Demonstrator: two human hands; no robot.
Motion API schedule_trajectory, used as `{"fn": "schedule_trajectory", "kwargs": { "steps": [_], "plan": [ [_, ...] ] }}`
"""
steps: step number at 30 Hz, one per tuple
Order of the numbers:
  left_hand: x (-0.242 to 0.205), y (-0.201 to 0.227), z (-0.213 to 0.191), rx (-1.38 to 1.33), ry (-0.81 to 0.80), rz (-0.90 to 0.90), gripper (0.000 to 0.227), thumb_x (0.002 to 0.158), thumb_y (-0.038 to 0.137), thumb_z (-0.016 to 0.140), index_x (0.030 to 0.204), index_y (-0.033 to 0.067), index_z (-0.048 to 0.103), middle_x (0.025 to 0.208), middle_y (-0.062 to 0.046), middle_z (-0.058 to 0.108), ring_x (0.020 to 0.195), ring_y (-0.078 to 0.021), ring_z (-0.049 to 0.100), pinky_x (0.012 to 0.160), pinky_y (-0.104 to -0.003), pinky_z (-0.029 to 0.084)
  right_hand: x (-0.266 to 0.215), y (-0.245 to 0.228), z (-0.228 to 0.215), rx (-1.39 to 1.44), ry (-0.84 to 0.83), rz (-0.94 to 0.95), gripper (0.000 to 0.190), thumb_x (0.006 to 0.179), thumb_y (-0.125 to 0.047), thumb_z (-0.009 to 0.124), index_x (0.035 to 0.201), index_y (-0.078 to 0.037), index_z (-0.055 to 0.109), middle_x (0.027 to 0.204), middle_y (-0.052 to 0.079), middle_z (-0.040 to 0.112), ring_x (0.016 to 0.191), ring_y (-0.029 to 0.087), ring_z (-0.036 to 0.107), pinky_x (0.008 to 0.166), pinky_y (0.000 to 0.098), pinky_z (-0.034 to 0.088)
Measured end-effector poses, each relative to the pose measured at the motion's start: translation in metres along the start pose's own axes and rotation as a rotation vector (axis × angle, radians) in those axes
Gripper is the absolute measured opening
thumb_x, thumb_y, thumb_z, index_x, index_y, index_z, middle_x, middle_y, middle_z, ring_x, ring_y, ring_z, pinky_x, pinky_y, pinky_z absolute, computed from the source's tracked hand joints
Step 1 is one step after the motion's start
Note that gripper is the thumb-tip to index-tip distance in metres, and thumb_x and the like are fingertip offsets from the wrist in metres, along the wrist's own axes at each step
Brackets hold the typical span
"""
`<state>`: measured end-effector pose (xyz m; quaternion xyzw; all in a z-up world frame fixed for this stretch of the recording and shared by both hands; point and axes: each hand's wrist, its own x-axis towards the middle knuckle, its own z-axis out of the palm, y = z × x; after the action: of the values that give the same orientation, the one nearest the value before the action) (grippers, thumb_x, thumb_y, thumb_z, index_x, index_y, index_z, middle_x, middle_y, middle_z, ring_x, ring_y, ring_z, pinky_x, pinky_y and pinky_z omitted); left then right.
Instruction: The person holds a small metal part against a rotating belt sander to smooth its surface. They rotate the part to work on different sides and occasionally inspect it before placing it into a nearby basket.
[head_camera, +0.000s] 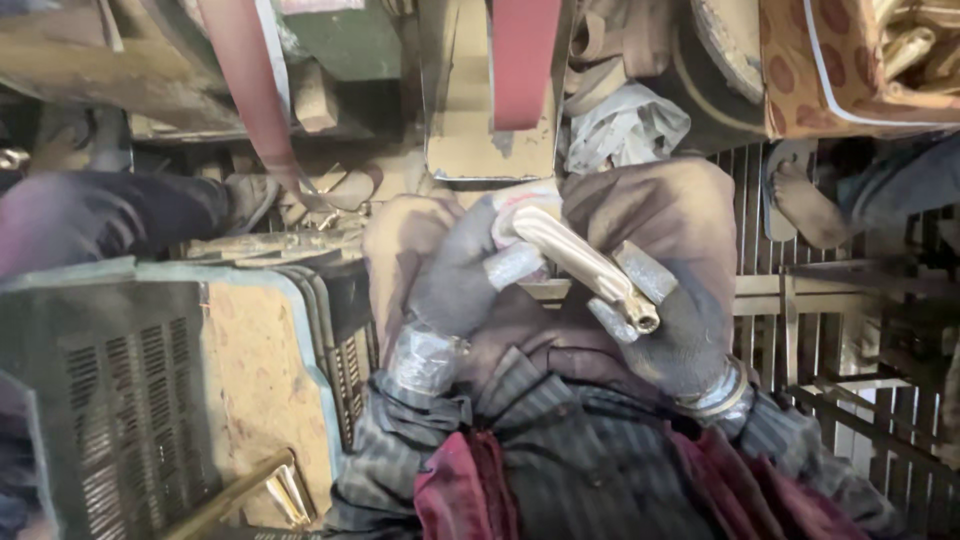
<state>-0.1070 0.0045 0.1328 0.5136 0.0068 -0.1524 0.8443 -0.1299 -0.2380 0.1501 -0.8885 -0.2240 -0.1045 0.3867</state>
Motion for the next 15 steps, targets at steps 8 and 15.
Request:
{"fn": "schedule_trajectory", "kwargs": {
  "steps": [8, 15],
  "plan": [
    [0.0, -0.006, -0.007, -0.061, -0.059, 0.025, 0.057, 0.099, 0.012, 0.067, 0.15, -0.0038, 0.049, 0.126, -0.006, 0.064, 0.104, -0.0119, 0.062, 0.088, -0.027, 0.056, -0.009, 0.007, 0.005, 0.142, -0.025, 0.089, 0.057, 0.087, -0.004, 0.082, 0.138, 0.002, 0.058, 0.111, 0.012, 0.069, 0.097, 0.021, 0.071, 0.083, 0.0313, 0.057],
    [0.037, -0.031, -0.036, -0.13, -0.053, 0.018, 0.052, 0.096, 0.014, 0.069, 0.143, -0.0018, 0.053, 0.113, -0.006, 0.065, 0.09, -0.0107, 0.062, 0.077, -0.026, 0.055, 0.02, 0.041, 0.022, 0.258, -0.135, 0.368, 0.049, 0.091, -0.003, 0.076, 0.136, 0.001, 0.058, 0.115, 0.009, 0.067, 0.098, 0.016, 0.064, 0.08, 0.0301, 0.055]
  ]
}}
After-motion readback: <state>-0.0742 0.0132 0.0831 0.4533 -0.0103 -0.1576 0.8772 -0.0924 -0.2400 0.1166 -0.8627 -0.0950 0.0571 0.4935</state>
